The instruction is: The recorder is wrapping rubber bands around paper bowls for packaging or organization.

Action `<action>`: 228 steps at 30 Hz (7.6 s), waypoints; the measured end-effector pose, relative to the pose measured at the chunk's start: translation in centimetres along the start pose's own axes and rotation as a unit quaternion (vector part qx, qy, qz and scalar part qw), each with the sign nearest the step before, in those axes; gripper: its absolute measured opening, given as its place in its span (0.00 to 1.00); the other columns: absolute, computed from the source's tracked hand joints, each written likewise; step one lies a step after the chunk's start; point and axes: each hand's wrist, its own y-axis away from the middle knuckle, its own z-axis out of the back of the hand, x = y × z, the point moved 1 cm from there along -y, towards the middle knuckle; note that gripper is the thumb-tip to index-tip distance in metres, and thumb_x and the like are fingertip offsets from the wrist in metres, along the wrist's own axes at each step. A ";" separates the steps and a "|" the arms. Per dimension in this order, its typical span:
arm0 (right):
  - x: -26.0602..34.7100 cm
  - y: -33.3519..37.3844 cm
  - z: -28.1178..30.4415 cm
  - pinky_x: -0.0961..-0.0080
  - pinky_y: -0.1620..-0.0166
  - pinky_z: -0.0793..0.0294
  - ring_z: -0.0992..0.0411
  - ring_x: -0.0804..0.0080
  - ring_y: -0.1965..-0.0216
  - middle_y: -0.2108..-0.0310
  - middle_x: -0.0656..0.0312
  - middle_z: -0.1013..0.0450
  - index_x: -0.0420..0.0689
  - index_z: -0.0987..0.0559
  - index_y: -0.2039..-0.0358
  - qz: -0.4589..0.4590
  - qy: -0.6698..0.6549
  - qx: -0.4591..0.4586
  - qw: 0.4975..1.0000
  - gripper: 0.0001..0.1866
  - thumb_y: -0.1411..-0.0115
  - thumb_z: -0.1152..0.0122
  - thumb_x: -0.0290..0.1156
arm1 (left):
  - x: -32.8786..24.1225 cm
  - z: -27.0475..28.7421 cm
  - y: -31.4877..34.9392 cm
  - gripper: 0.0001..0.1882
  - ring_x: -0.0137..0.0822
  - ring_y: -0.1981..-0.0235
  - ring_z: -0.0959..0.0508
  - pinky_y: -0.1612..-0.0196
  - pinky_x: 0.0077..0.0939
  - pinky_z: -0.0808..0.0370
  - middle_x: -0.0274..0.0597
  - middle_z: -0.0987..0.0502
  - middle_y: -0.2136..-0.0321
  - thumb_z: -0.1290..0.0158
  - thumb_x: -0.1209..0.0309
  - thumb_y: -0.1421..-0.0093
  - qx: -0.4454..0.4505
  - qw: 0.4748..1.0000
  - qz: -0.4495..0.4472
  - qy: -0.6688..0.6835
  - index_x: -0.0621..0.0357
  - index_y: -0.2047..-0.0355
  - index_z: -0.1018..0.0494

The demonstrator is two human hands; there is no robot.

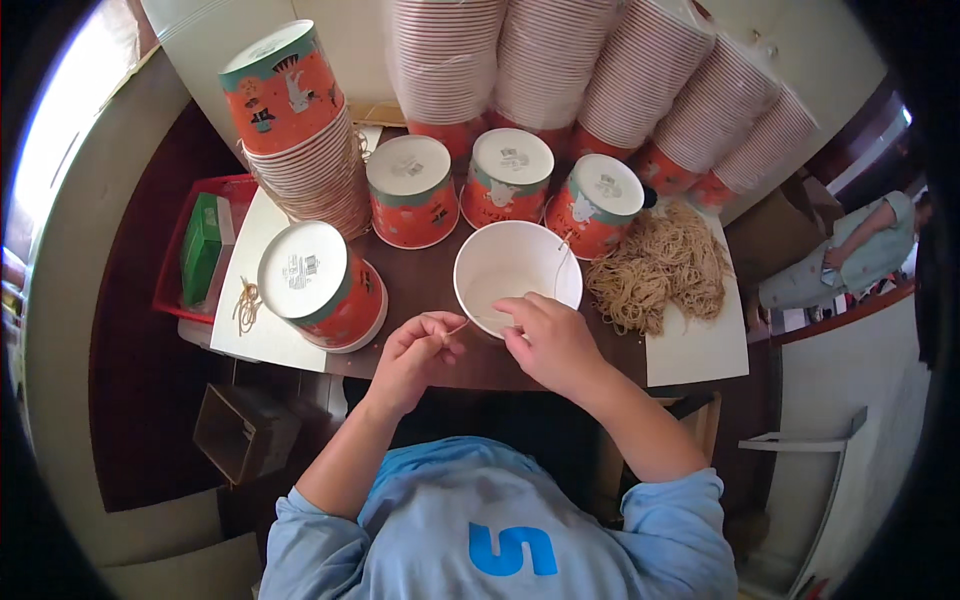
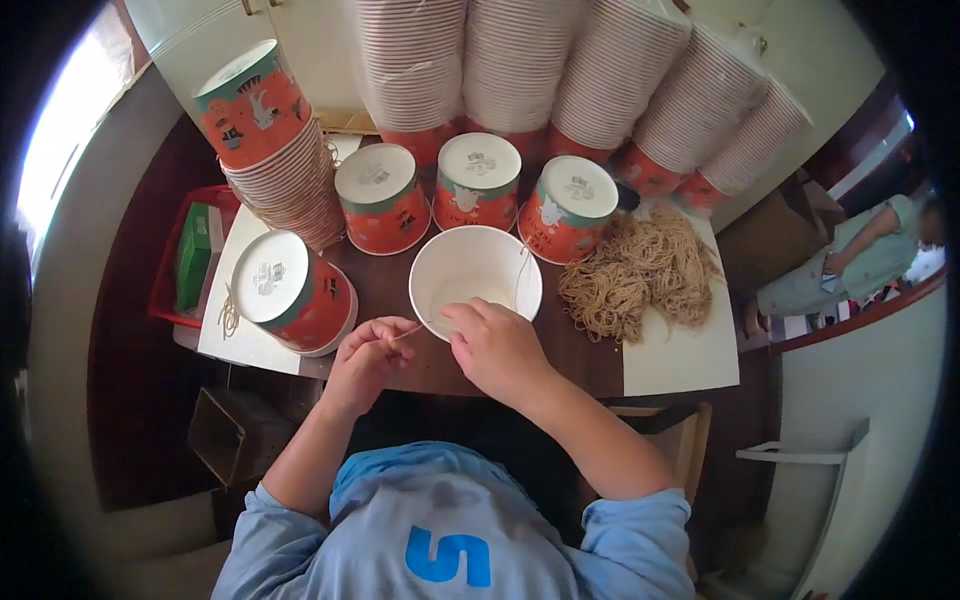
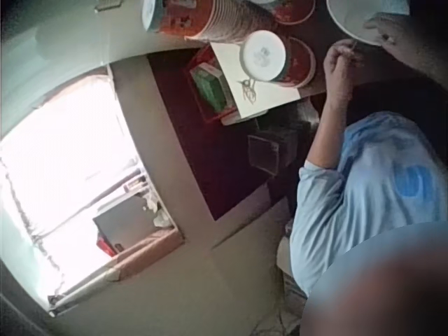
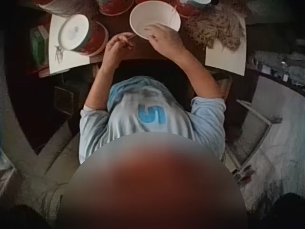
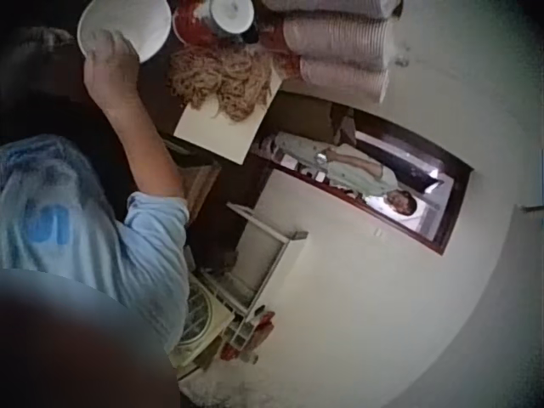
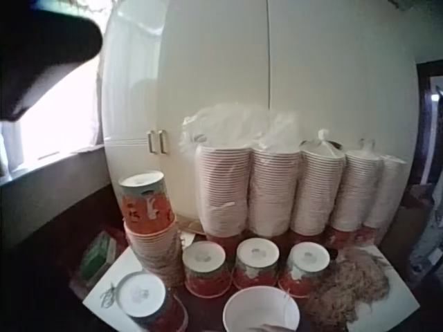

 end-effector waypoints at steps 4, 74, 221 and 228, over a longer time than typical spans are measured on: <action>0.4 0.2 0.9 0.65 0.66 0.28 0.28 0.58 0.69 0.71 0.57 0.29 0.43 0.26 0.63 0.036 -0.052 0.003 0.998 0.12 0.51 0.42 0.23 | -0.1 -1.5 0.9 0.05 0.26 0.64 0.26 0.59 0.21 0.29 0.43 0.26 0.58 0.55 0.75 0.39 0.012 0.999 -0.016 0.029 0.60 0.67 0.29; 0.7 4.1 -8.4 0.78 0.64 0.23 0.24 0.73 0.67 0.68 0.59 0.24 0.35 0.24 0.63 -0.210 -0.402 -0.044 0.890 0.08 0.41 0.49 0.21 | 2.8 -1.6 1.3 0.04 0.27 0.73 0.25 0.70 0.16 0.30 0.38 0.23 0.73 0.46 0.78 0.45 -0.148 0.981 0.094 0.088 0.60 0.69 0.30; -0.8 4.3 -9.6 0.86 0.68 0.36 0.33 0.84 0.71 0.69 0.69 0.25 0.46 0.20 0.64 -0.386 -0.663 -0.046 0.639 0.09 0.43 0.41 0.35 | 3.6 -0.2 1.6 0.03 0.20 0.74 0.25 0.69 0.14 0.27 0.34 0.22 0.75 0.45 0.77 0.45 -0.143 0.947 -0.083 -0.276 0.66 0.71 0.26; -1.8 4.4 -8.9 0.83 0.67 0.33 0.33 0.84 0.71 0.70 0.68 0.25 0.41 0.21 0.65 -0.339 -0.478 -0.072 0.807 0.10 0.44 0.40 0.34 | 3.6 -0.1 1.3 0.04 0.26 0.71 0.23 0.64 0.19 0.25 0.39 0.22 0.71 0.47 0.79 0.43 -0.139 0.975 -0.053 -0.167 0.67 0.68 0.27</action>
